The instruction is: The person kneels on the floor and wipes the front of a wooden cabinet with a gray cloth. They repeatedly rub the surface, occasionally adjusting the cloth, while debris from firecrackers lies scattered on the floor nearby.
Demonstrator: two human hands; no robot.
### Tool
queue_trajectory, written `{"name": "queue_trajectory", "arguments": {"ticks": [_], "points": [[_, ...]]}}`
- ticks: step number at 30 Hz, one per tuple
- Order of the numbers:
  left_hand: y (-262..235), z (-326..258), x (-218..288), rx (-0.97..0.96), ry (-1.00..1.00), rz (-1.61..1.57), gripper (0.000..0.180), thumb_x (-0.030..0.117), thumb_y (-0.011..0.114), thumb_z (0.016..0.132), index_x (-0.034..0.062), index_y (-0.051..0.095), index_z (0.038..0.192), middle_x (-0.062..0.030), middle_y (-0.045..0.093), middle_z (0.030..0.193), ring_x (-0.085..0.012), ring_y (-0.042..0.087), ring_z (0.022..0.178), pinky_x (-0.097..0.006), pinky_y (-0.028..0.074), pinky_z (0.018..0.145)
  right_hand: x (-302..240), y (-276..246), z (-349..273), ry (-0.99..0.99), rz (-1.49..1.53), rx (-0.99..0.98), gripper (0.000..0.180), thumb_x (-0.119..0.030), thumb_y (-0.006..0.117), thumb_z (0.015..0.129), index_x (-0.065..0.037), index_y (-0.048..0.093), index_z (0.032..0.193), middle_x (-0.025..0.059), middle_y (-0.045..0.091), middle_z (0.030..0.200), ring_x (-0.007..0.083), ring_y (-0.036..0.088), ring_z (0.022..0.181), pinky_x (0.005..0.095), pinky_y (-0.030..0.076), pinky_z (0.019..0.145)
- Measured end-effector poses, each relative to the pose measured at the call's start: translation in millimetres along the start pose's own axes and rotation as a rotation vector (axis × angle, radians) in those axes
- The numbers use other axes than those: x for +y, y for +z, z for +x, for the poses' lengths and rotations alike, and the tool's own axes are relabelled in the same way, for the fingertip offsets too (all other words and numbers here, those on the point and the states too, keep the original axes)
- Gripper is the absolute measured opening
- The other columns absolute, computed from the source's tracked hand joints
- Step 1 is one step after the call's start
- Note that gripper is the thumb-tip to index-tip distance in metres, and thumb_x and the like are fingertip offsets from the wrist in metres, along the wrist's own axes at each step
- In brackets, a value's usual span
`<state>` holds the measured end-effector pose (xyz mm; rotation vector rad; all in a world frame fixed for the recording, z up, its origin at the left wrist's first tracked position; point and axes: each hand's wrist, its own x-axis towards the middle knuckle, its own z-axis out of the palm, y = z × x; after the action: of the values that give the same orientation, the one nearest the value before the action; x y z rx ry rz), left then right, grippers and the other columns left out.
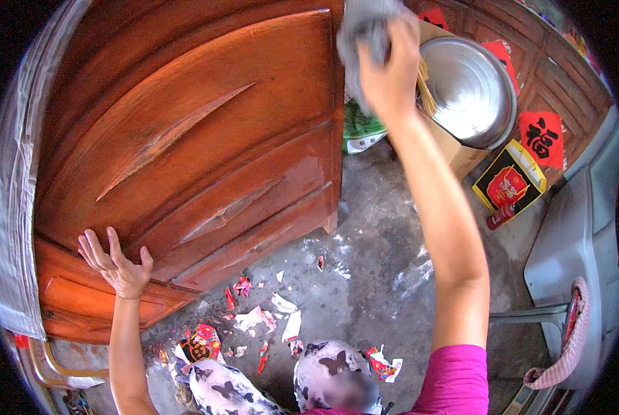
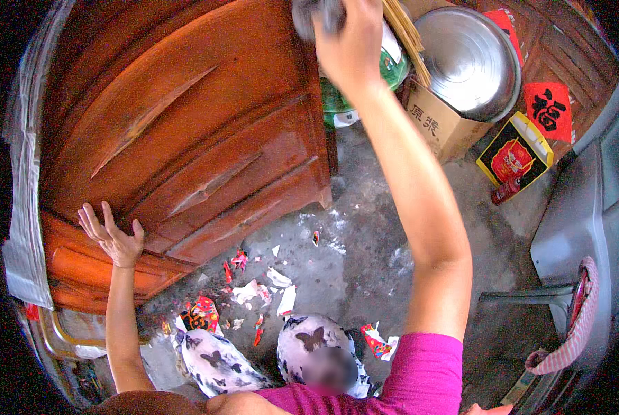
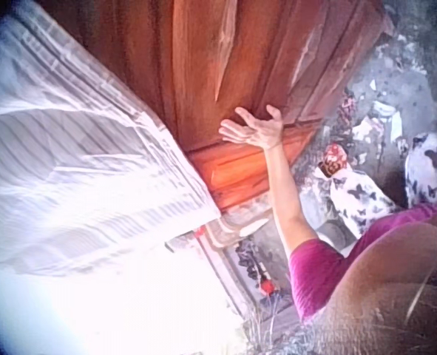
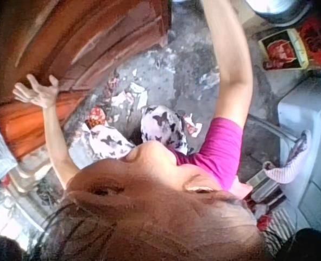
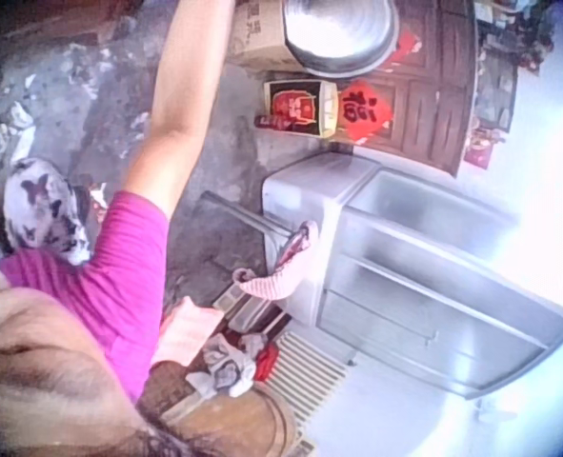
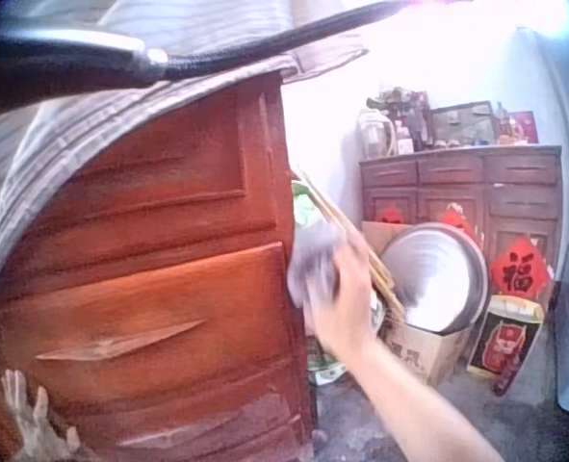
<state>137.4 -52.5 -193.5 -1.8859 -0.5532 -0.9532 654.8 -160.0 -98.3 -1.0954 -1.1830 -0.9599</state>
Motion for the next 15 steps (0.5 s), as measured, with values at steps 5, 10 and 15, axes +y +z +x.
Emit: {"name": "queue_trajectory", "arguments": {"ticks": [5,10,15], "points": [[-2,-1,1,0.000,0.002,-0.018,0.076,0.042,0.064,0.093,0.0054,0.040,0.155,-0.0282,0.024,0.165,-0.0501,0.018,0.154,-0.065,0.015,0.125,6,31,86,-0.207,0.021,0.090,0.037,0.004,0.065,0.085,0.002,0.062,0.121,0.0251,0.061,0.121,0.0438,0.057,0.116,0.0461,0.046,0.101],[-4,1,3,-0.008,-0.002,-0.016,0.077,0.043,0.064,0.093,0.0063,0.039,0.156,-0.0281,0.023,0.165,-0.0497,0.018,0.154,-0.065,0.014,0.125,14,22,-20,-0.087,-0.177,0.009,0.042,0.002,0.072,0.076,-0.001,0.061,0.116,0.0233,0.054,0.129,0.0457,0.049,0.126,0.0508,0.041,0.107],[3,-1,7,-0.010,-0.024,-0.027,0.078,0.042,0.066,0.091,0.0078,0.039,0.156,-0.0261,0.023,0.166,-0.0486,0.018,0.155,-0.065,0.015,0.125,7,-22,-156,0.175,-0.210,-0.396,0.065,0.004,0.078,0.070,-0.007,0.057,0.131,0.0202,0.052,0.135,0.0465,0.048,0.127,0.0526,0.044,0.106]]}}
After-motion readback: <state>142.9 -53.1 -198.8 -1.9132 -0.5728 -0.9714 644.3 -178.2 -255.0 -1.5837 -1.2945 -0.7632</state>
